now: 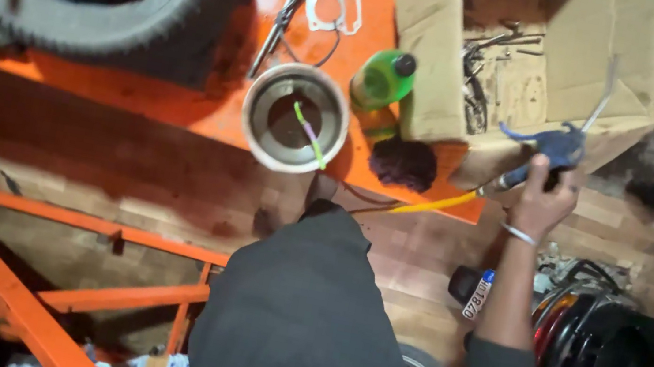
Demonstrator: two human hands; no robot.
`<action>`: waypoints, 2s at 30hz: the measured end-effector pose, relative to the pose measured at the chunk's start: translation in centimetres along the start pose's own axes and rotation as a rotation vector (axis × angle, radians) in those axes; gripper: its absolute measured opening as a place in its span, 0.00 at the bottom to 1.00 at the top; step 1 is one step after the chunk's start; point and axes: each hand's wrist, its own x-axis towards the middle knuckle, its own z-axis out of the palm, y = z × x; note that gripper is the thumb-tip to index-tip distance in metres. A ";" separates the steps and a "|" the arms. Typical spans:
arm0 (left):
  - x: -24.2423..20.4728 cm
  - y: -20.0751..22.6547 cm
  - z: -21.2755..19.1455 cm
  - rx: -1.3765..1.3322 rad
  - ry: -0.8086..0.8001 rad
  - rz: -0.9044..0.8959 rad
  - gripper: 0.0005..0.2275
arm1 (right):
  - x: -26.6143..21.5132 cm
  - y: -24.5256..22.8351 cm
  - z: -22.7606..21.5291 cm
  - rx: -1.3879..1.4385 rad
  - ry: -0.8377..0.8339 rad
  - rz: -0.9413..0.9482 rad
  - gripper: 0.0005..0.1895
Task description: The person cleans various small mechanical parts by scrubbing them with a toothbrush in a metal bowl containing liquid. They pour a green liquid from a bottle into the bowl to aid the cleaning process and use a cloth to wipe the parts. The cleaned components are then placed onto a blue workbench.
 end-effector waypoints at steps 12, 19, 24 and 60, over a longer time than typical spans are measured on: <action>5.8 30.6 13.3 -0.157 -0.184 -0.126 0.03 | 18.7 0.1 -7.2 -0.176 -0.337 0.142 0.09; 7.5 45.8 19.0 -0.198 -0.192 -0.109 0.06 | 24.2 0.1 11.5 -0.606 -1.177 -0.095 0.14; 6.7 48.6 21.1 0.096 -0.239 0.143 0.04 | 19.2 14.3 21.1 -0.635 -1.138 -1.001 0.20; 19.6 56.5 48.1 -0.451 -0.808 -0.164 0.27 | 26.8 5.8 15.4 -0.470 -1.197 0.070 0.13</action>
